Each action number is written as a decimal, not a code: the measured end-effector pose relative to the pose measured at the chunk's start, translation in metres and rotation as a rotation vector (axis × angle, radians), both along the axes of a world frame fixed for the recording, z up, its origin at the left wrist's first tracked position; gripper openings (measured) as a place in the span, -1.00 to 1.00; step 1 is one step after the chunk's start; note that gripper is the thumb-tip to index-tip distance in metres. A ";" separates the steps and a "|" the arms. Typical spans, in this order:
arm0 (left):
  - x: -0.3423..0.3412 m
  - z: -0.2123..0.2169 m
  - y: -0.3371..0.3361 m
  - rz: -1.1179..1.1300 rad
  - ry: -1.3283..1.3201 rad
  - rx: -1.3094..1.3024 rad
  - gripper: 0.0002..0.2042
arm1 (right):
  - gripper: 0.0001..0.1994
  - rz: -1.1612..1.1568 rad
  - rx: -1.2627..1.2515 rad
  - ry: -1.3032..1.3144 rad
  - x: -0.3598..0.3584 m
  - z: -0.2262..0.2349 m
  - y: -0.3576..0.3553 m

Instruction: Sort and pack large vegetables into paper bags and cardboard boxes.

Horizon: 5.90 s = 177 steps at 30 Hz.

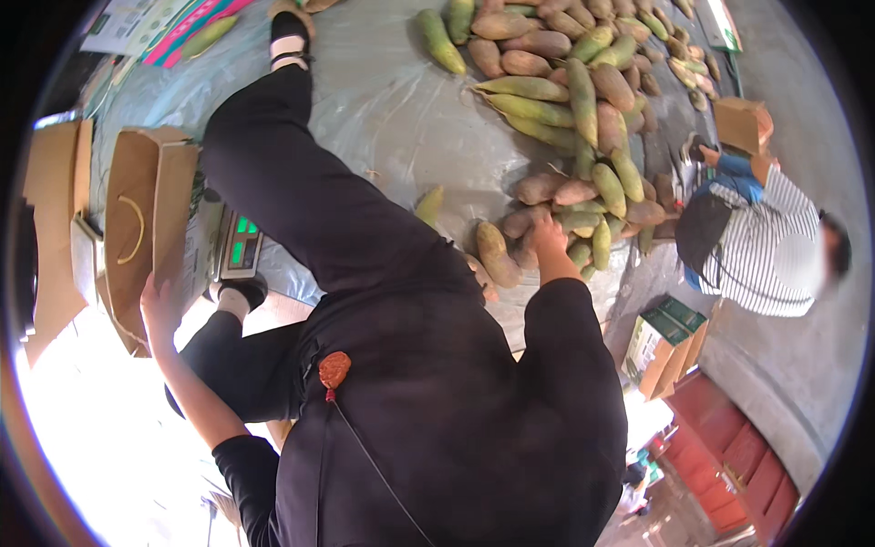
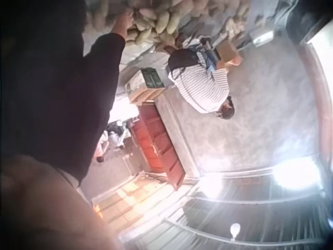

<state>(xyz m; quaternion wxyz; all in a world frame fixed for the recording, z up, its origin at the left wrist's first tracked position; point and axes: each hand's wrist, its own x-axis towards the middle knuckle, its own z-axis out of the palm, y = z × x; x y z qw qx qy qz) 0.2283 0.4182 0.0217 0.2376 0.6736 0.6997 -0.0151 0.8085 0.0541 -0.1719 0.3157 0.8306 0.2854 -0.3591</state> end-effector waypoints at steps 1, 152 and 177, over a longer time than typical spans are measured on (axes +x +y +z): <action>0.006 0.002 0.001 -0.059 0.011 0.042 -0.69 | -0.44 -0.031 -0.032 0.030 -0.004 0.005 0.000; -0.008 0.033 -0.012 0.095 0.021 0.033 -0.75 | -0.57 0.307 0.515 1.312 -0.345 0.241 0.511; 0.015 0.009 0.017 0.072 -0.172 -0.048 -0.64 | -0.84 0.048 0.556 0.403 0.082 -0.048 0.151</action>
